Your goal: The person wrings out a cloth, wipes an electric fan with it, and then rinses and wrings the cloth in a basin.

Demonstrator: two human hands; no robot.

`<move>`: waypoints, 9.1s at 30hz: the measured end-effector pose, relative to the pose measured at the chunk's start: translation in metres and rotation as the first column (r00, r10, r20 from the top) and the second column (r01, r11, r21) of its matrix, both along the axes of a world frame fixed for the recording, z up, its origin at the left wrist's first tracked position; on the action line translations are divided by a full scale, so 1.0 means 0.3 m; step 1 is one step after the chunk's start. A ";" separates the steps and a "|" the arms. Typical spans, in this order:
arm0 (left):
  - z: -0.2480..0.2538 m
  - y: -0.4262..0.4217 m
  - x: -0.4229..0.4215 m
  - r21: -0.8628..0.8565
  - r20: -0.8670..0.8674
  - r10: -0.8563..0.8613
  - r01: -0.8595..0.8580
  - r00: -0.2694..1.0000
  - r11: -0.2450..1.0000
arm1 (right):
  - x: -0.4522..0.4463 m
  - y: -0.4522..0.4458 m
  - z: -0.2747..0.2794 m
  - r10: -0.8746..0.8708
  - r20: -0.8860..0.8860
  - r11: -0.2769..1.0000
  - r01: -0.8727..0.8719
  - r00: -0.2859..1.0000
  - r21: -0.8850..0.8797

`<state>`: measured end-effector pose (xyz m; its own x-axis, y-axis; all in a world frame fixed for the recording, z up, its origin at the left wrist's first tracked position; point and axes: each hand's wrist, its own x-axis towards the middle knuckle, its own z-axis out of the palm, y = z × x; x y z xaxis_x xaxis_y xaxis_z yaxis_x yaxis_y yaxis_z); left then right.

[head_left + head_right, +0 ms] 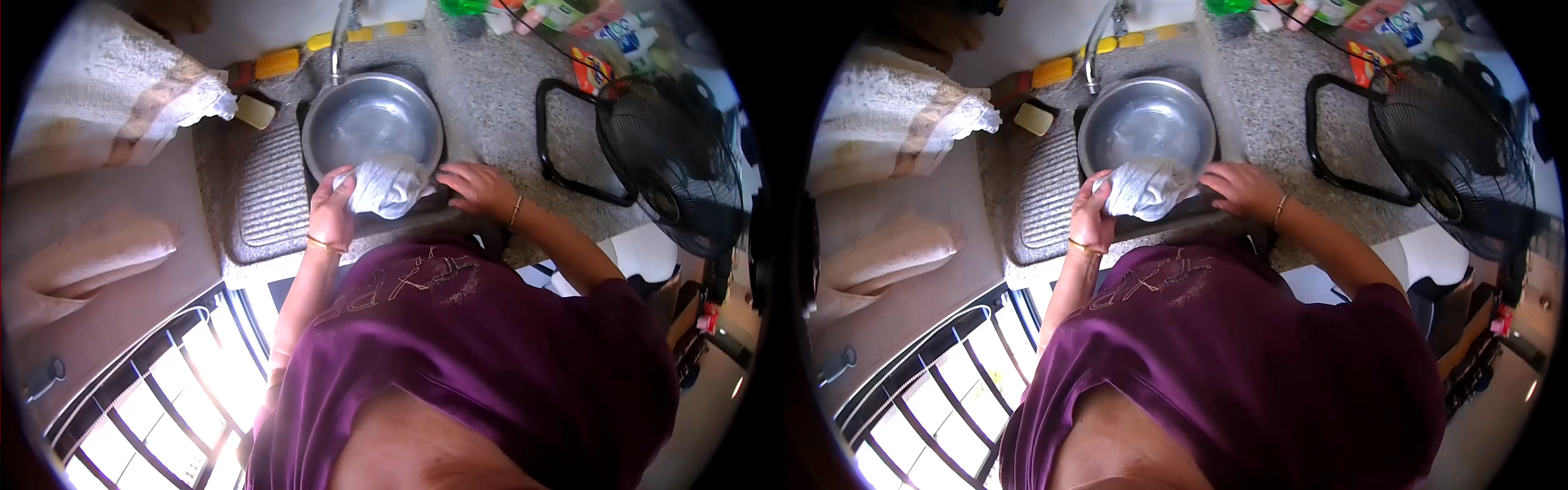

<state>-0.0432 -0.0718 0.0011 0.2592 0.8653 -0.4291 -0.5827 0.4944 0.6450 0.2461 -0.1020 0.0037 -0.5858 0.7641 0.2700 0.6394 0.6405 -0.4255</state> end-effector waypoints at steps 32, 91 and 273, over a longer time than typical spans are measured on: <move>0.343 -0.301 0.345 0.540 0.363 -0.192 -0.037 0.912 0.841 | 0.046 -0.157 0.402 -0.323 -0.810 0.766 -0.367 0.490 -0.528; 0.793 -0.119 0.344 0.518 -0.848 0.043 0.843 0.529 -0.141 | 0.762 -0.784 0.782 -0.484 -0.678 0.847 0.492 0.553 -0.203; -0.070 0.038 0.942 0.281 -0.804 0.528 0.957 0.273 -0.067 | 1.072 -0.630 -0.027 -0.903 0.255 0.426 0.791 0.345 0.439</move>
<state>0.2394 -0.0603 -0.0201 0.8587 0.4422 0.2590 0.3753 -0.8868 0.2697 0.5678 -0.2910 -0.0043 0.2664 0.8684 0.4182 0.9420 -0.3264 0.0778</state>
